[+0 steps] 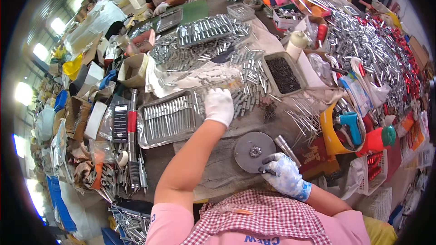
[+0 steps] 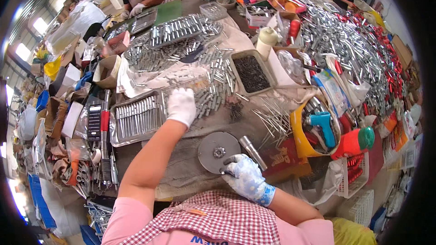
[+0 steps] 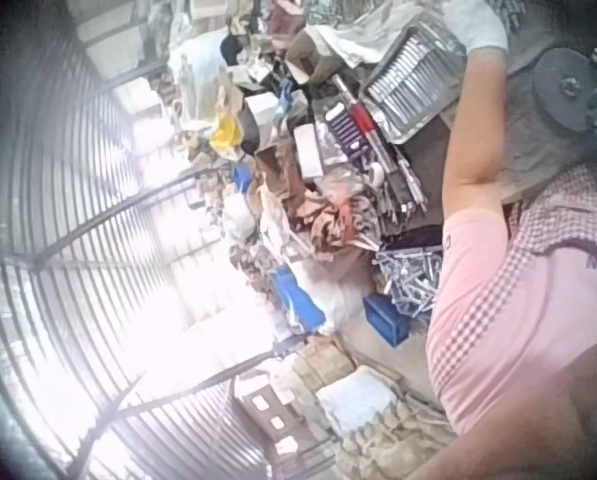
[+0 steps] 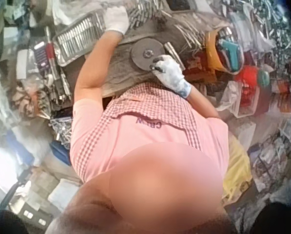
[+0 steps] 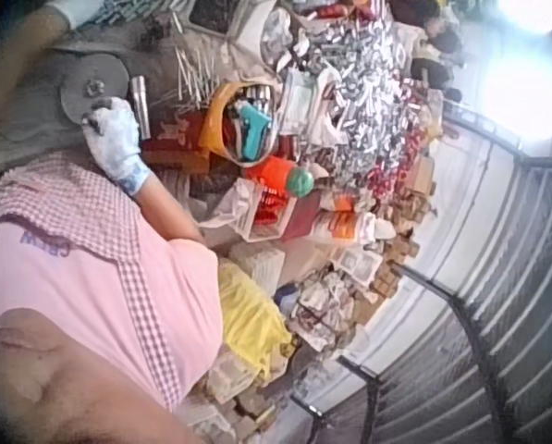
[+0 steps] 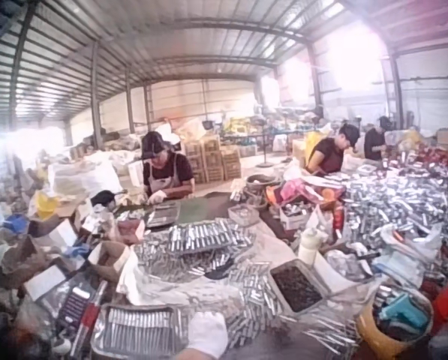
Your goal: Assembling small metal hardware components using a handheld tool at a factory workbench.
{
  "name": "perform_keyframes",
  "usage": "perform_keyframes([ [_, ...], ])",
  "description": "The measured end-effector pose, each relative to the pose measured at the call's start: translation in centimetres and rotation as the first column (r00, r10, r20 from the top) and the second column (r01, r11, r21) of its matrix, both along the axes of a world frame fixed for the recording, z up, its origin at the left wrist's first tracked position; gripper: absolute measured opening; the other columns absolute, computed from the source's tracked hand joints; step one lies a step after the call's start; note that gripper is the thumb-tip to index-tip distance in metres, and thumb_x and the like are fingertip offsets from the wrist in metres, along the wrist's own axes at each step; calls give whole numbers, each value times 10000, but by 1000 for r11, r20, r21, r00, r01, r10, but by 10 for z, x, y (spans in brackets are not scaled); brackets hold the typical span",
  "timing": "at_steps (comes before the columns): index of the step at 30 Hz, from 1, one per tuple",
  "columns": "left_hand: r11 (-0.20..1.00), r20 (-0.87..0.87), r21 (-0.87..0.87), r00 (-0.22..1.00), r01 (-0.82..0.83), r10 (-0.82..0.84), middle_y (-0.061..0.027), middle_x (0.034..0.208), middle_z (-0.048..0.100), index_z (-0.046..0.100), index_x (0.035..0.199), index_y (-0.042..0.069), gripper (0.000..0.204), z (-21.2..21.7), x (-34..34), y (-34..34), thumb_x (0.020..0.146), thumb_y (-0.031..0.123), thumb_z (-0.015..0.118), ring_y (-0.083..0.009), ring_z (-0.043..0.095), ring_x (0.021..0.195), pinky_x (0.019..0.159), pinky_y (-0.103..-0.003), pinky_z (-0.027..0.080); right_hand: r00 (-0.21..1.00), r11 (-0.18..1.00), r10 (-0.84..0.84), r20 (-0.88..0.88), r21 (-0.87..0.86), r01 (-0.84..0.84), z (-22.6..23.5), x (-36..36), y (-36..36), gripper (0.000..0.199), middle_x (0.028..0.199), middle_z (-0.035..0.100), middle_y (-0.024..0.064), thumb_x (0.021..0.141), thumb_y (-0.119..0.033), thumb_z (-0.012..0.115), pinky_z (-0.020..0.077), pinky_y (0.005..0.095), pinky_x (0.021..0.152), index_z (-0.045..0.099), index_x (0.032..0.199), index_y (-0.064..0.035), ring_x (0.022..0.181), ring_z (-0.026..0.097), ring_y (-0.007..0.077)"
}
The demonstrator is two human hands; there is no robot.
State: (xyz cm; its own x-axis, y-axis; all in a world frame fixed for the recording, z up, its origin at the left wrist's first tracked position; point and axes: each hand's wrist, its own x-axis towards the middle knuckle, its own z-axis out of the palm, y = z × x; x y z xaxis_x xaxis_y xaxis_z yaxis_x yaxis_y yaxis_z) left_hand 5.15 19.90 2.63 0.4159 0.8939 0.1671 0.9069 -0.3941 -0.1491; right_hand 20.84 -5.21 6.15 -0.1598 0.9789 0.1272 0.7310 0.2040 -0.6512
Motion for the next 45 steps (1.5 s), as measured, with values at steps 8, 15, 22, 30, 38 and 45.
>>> perform_keyframes([
  [8,970,234,-20,945,240,-229,-140,930,607,673,870,47,101,45,-48,-66,792,36,611,-319,578,1007,861,-421,485,978,987,-77,-194,127,103,11,15,13,232,857,688,107,771,-51,732,549,387,676,710,1001,-73,736,673,321],
  [15,813,826,-131,516,567,-227,-137,882,664,674,948,25,214,64,-54,-167,748,-51,665,-308,663,834,748,-382,539,989,986,-1,-151,164,26,27,12,17,180,765,654,118,744,-29,716,520,382,596,726,921,-60,667,652,317],
  [22,851,883,-113,444,512,-151,-127,907,678,681,977,39,275,56,-54,-194,715,-36,709,-297,668,821,713,-367,545,991,981,128,-44,149,-120,30,6,18,184,772,654,90,748,-55,711,507,382,577,718,930,-77,654,649,292],
  [30,839,855,-61,462,541,-236,-108,884,664,674,957,31,249,47,-54,-194,714,-10,710,-291,646,822,715,-381,538,963,971,180,201,119,-206,32,3,19,173,771,646,58,749,-97,702,502,390,573,709,920,-113,650,646,275],
  [38,884,852,-61,486,464,-196,-123,873,675,674,920,22,219,25,-52,-191,710,-35,698,-307,652,791,699,-385,536,945,950,265,194,117,-290,7,16,47,211,797,658,78,749,-147,712,533,385,653,712,957,-110,741,664,279],
  [45,924,860,-39,484,380,-162,-128,870,684,680,919,22,204,6,-58,-191,722,-20,709,-309,654,796,714,-394,534,923,992,99,371,33,-120,-10,55,144,187,878,707,129,796,-238,691,547,436,776,745,896,-89,870,688,333],
])
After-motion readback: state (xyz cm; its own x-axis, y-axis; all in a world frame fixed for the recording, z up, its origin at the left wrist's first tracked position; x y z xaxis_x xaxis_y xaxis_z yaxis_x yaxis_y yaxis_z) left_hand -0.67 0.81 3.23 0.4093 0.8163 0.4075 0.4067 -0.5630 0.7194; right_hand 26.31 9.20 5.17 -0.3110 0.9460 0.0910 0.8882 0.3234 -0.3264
